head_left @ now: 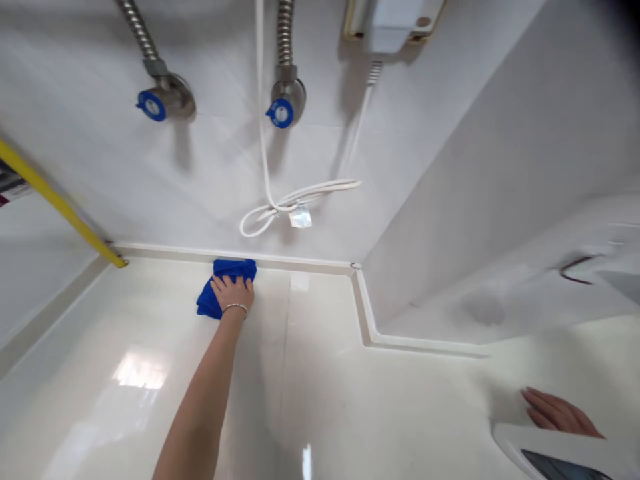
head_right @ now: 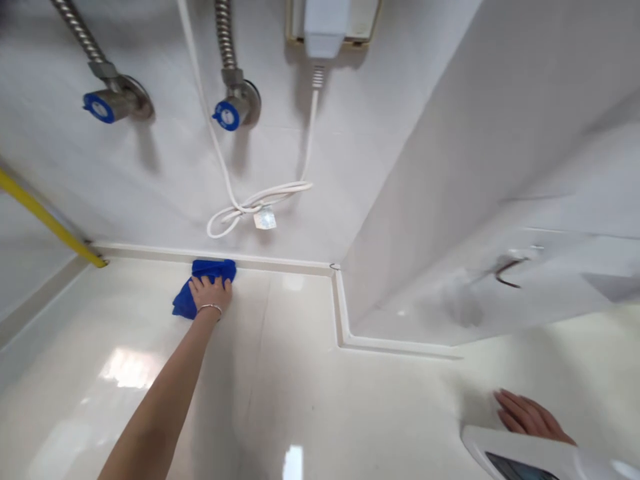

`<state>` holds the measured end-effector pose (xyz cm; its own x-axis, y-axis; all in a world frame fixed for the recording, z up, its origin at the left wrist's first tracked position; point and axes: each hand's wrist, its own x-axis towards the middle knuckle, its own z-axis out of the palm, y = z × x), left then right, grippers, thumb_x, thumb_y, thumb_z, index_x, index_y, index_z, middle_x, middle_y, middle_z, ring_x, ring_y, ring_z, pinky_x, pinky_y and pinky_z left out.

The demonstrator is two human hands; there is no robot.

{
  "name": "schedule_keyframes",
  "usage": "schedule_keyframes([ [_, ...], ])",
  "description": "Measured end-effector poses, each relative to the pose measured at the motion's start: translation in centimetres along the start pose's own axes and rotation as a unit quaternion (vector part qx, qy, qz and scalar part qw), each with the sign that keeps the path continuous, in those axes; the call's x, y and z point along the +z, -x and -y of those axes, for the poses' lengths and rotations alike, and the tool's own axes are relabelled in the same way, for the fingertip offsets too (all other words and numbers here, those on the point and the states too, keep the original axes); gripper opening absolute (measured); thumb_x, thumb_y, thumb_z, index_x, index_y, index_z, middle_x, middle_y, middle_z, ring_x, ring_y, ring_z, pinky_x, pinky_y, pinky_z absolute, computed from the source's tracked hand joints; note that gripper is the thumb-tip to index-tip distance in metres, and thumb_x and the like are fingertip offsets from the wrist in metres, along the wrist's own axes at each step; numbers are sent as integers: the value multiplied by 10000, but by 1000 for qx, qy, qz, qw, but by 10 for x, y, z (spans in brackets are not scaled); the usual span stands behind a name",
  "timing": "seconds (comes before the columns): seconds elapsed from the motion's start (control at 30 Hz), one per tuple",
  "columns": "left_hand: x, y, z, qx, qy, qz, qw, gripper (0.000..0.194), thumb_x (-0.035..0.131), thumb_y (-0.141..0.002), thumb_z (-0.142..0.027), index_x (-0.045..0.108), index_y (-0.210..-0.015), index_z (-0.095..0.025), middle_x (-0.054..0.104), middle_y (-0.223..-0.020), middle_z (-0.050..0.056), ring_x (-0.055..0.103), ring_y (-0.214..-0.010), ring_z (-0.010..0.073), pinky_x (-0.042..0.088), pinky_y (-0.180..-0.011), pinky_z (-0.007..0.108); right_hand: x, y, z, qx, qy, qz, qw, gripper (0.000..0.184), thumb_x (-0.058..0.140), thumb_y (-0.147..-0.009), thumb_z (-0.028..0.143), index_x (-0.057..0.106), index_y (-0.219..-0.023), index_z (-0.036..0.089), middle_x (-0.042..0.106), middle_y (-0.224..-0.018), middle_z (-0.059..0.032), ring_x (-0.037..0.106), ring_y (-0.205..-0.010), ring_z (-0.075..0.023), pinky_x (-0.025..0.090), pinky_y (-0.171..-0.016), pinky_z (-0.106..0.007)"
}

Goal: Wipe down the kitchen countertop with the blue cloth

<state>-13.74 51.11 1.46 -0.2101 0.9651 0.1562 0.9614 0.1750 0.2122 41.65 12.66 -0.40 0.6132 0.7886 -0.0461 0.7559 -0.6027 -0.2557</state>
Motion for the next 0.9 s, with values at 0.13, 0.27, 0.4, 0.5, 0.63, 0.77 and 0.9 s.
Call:
schedule_keyframes([
  [0.13, 12, 43, -67, 93, 31, 4, 995, 543, 365, -912, -430, 654, -1237, -104, 528, -1395, 259, 206, -1478, 442, 183, -1189, 626, 9, 19, 2, 21, -48, -30, 998, 373, 600, -501, 668, 612, -869, 724, 673, -988, -6, 607, -1006, -496, 258, -383, -381],
  [0.27, 22, 76, -129, 159, 69, 15, 985, 506, 390, -910, -399, 625, -1287, -156, 492, -1456, 227, 196, -1484, 439, 188, -1179, 659, 21, 54, -2, 46, -68, -51, 995, 563, 696, -506, 703, 578, -1056, 664, 658, -1105, -12, 614, -1049, -402, 370, -383, -366],
  [0.4, 32, 96, -180, 208, 106, 32, 972, 478, 422, -905, -387, 629, -1290, -194, 377, -1561, 187, 203, -1489, 419, 200, -1192, 634, 15, 55, -1, 57, -63, -70, 994, 428, 607, -435, 511, 601, -805, 725, 658, -965, 34, 643, -867, -413, 227, -353, -298],
  [0.5, 36, 104, -205, 231, 124, 43, 964, 463, 445, -896, -363, 635, -1284, -196, 349, -1581, 176, 214, -1490, 405, 204, -1199, 621, -7, 31, 7, 47, -54, -91, 993, 279, 539, -444, 422, 603, -573, 661, 609, -774, -8, 624, -790, -418, 169, -414, -267],
  [0.63, 34, 111, -211, 266, 134, 50, 953, 441, 440, -896, -340, 658, -1252, -196, 423, -1541, 156, 220, -1495, 375, 206, -1212, 588, -25, 46, 13, 44, -42, -116, 991, 356, 442, -606, 362, 763, -757, 396, 581, -836, -81, 539, -753, -250, 289, -481, -291],
  [0.77, 21, 133, -195, 314, 128, 55, 939, 424, 447, -897, -338, 679, -1220, -191, 493, -1488, 158, 262, -1487, 336, 218, -1229, 517, 2, 137, 24, 55, -33, -141, 988, 454, 353, -726, 325, 773, -703, 155, 524, -805, -128, 469, -701, -156, 275, -559, -319],
  [0.9, 1, 184, -167, 345, 111, 57, 930, 405, 458, -894, -334, 703, -1176, -177, 602, -1362, 190, 316, -1465, 331, 273, -1214, 515, 27, 211, 42, 58, -60, -151, 985, 273, 445, -690, 348, 689, -568, 329, 490, -609, -51, 462, -535, -192, 178, -554, -311],
])
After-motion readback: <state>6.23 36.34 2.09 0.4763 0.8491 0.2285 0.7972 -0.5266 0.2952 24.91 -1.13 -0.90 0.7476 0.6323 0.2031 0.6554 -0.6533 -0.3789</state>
